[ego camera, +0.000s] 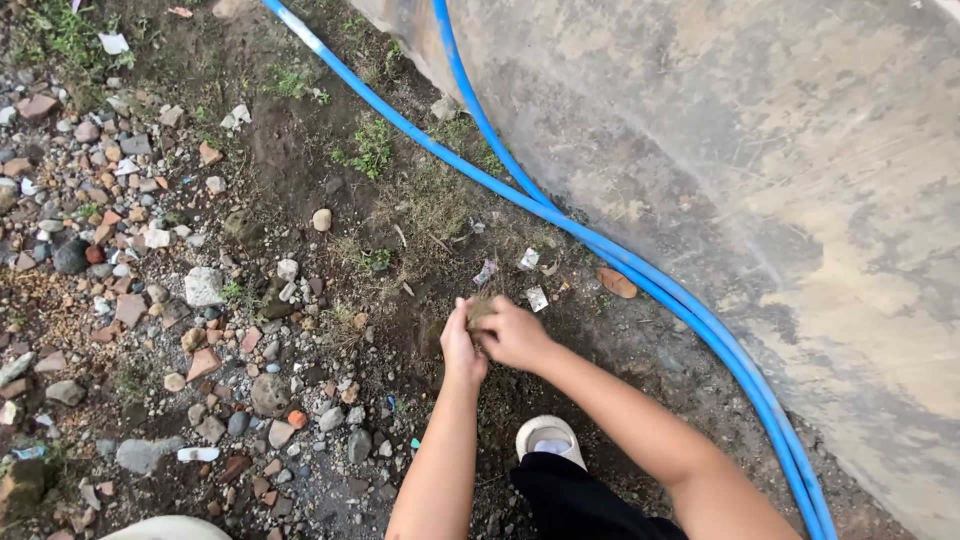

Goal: Pulling weeds from the ground and placing them into a white bucket.

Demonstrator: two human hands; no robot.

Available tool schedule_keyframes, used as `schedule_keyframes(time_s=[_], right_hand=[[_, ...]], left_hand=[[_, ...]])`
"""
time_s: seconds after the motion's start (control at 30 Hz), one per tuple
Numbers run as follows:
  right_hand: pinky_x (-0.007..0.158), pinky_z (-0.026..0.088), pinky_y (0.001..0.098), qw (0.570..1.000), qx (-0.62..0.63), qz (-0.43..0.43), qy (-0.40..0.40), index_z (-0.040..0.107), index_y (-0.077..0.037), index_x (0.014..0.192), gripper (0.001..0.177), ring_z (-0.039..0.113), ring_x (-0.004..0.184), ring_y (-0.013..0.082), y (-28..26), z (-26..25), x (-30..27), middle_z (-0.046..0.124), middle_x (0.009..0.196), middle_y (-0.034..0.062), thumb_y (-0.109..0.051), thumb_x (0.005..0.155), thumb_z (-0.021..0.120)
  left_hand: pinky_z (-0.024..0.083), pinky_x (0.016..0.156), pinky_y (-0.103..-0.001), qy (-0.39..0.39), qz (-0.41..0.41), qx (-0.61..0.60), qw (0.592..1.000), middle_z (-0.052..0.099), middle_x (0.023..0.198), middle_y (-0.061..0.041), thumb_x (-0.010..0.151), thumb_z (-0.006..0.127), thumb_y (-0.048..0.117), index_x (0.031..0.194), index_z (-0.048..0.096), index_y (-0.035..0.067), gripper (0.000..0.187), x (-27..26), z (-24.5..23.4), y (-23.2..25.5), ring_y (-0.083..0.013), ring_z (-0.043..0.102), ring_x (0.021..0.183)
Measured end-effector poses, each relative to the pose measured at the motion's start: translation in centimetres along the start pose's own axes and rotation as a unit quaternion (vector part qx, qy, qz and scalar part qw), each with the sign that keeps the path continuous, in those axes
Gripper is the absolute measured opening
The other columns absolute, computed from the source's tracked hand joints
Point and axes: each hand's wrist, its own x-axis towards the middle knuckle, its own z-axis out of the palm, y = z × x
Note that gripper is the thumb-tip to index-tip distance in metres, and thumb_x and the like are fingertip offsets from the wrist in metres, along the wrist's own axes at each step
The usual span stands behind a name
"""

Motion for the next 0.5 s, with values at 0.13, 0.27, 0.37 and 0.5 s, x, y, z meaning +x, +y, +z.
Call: schedule_keyframes(time_s=[0.13,0.27,0.37,0.5], right_hand=[[0.081,0.061,0.0413,0.991,0.128,0.029,-0.016,0.077,-0.008,0.103,0.016,0.069,0.104,0.0278,3.1,0.3,1.1,0.076,0.113,0.0119,-0.011,0.089,0.07],[0.082,0.061,0.0422,0.995,-0.041,0.091,-0.03,0.067,-0.011,0.13,0.038,0.072,0.096,0.0269,8.5,-2.0,3.0,0.065,0.13,0.0123,-0.006,0.093,0.059],[0.073,0.06,0.0439,0.942,-0.309,0.088,-0.101,0.052,-0.008,0.145,0.058,0.07,0.091,0.0314,11.5,-3.9,4.9,0.048,0.149,0.0185,-0.006,0.088,0.058],[0.07,0.058,0.0419,0.846,-0.508,0.089,-0.136,0.044,-0.001,0.148,0.064,0.068,0.089,0.0343,17.5,-2.7,5.0,0.045,0.149,0.0268,-0.012,0.087,0.058]], left_hand=[[0.059,0.078,-0.032,0.096,0.0,-0.004,0.995,0.068,0.1,-0.011,0.103,0.058,0.023,0.102,0.067,0.002,0.023,-0.1,-0.6,1.2,-0.0177,0.068,0.084],[0.051,0.059,-0.03,0.178,0.02,-0.023,0.983,0.061,0.086,-0.007,0.101,0.061,0.025,0.099,0.064,0.004,0.022,1.0,-2.6,1.8,-0.0141,0.058,0.068],[0.047,0.054,-0.03,0.175,0.051,-0.028,0.983,0.059,0.083,-0.005,0.101,0.062,0.026,0.099,0.062,0.004,0.022,1.8,-3.0,2.7,-0.0129,0.052,0.064],[0.045,0.055,-0.029,0.186,0.072,-0.029,0.98,0.062,0.085,-0.004,0.103,0.06,0.028,0.102,0.063,0.005,0.023,1.0,-2.5,3.9,-0.0115,0.052,0.066]])
